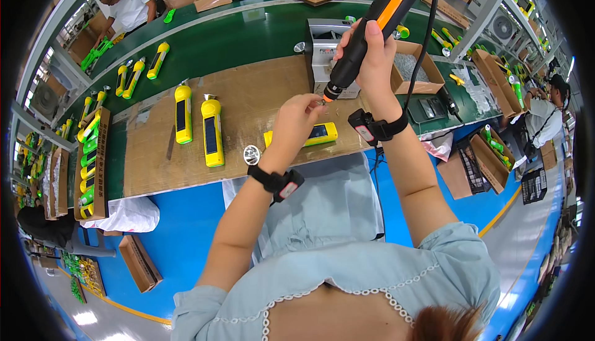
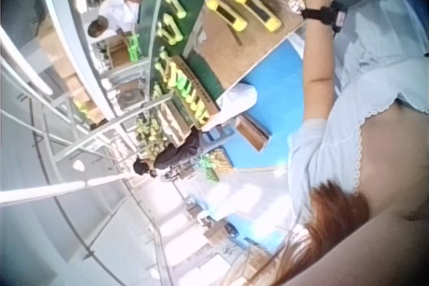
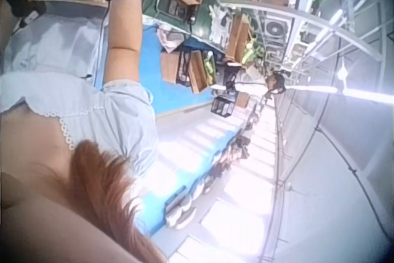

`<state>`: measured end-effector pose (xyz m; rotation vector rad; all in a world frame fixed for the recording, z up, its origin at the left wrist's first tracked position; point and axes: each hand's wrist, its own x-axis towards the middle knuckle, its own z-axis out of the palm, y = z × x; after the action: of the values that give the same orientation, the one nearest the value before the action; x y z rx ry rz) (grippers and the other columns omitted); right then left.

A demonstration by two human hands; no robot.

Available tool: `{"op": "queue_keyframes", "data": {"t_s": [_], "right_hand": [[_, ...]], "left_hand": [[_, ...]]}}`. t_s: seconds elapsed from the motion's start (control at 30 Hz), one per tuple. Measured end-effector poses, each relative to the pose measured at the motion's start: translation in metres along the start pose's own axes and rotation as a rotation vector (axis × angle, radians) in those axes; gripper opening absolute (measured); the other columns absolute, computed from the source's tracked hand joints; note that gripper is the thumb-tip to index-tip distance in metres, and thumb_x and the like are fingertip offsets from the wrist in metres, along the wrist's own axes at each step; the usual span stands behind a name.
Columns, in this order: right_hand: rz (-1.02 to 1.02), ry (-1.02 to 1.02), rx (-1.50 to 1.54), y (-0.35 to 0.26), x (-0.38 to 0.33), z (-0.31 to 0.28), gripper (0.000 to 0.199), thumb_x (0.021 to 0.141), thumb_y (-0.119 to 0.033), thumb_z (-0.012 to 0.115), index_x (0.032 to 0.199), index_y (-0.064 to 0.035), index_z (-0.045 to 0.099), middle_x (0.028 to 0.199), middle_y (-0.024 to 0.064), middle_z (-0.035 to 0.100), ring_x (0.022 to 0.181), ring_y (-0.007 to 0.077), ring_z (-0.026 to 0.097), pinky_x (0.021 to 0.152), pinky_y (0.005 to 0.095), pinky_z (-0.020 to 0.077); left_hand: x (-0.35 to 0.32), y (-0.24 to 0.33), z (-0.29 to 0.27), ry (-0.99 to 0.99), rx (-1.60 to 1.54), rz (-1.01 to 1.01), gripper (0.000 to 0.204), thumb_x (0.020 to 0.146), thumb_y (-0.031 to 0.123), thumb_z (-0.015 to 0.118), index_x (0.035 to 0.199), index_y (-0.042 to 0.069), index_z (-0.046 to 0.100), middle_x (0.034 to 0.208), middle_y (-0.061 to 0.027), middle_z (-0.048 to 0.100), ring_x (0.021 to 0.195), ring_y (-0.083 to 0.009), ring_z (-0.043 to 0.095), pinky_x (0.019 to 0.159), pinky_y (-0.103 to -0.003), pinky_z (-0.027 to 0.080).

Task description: Assembling components of yellow and green handheld flashlights on a production line.

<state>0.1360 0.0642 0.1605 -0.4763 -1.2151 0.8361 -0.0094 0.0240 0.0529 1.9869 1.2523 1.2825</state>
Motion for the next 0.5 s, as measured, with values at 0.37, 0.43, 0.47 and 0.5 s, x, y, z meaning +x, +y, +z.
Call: {"op": "queue_keyframes", "data": {"t_s": [0.37,0.43,0.47,0.5], "right_hand": [[-0.109,0.114,-0.079,0.005,0.023,-0.034,0.037,0.089,-0.035,0.059,0.091,0.0005,0.050,0.069,0.0114,0.058,0.054,0.0190,0.057,0.050,0.0304,0.0489],[-0.156,0.148,-0.051,0.014,0.027,-0.038,0.026,0.084,-0.018,0.069,0.088,-0.0006,0.050,0.066,0.0080,0.060,0.051,0.0132,0.057,0.049,0.0248,0.0468],[-0.160,0.150,-0.049,0.020,0.030,-0.040,0.026,0.084,-0.018,0.069,0.088,-0.0006,0.050,0.066,0.0080,0.060,0.051,0.0132,0.057,0.049,0.0248,0.0468],[-0.168,0.161,-0.050,0.027,0.031,-0.043,0.026,0.082,-0.015,0.070,0.088,-0.0005,0.050,0.068,0.0074,0.060,0.052,0.0125,0.057,0.049,0.0246,0.0471]], "left_hand": [[0.043,-0.011,0.014,-0.057,0.168,0.165,0.010,0.079,0.010,0.065,0.085,0.003,0.067,0.078,-0.0137,0.065,0.067,-0.0287,0.062,0.062,-0.034,0.049],[0.066,-0.012,0.014,0.024,0.275,0.100,0.012,0.078,0.014,0.066,0.087,0.006,0.067,0.077,-0.0132,0.064,0.068,-0.0291,0.062,0.062,-0.036,0.049],[0.082,-0.011,0.014,0.024,0.276,0.105,0.012,0.078,0.014,0.066,0.087,0.006,0.067,0.077,-0.0132,0.064,0.068,-0.0291,0.062,0.062,-0.036,0.049],[0.098,-0.008,0.014,0.098,0.331,0.130,0.013,0.078,0.016,0.066,0.088,0.007,0.068,0.078,-0.0128,0.063,0.070,-0.0294,0.062,0.062,-0.037,0.049]]}}
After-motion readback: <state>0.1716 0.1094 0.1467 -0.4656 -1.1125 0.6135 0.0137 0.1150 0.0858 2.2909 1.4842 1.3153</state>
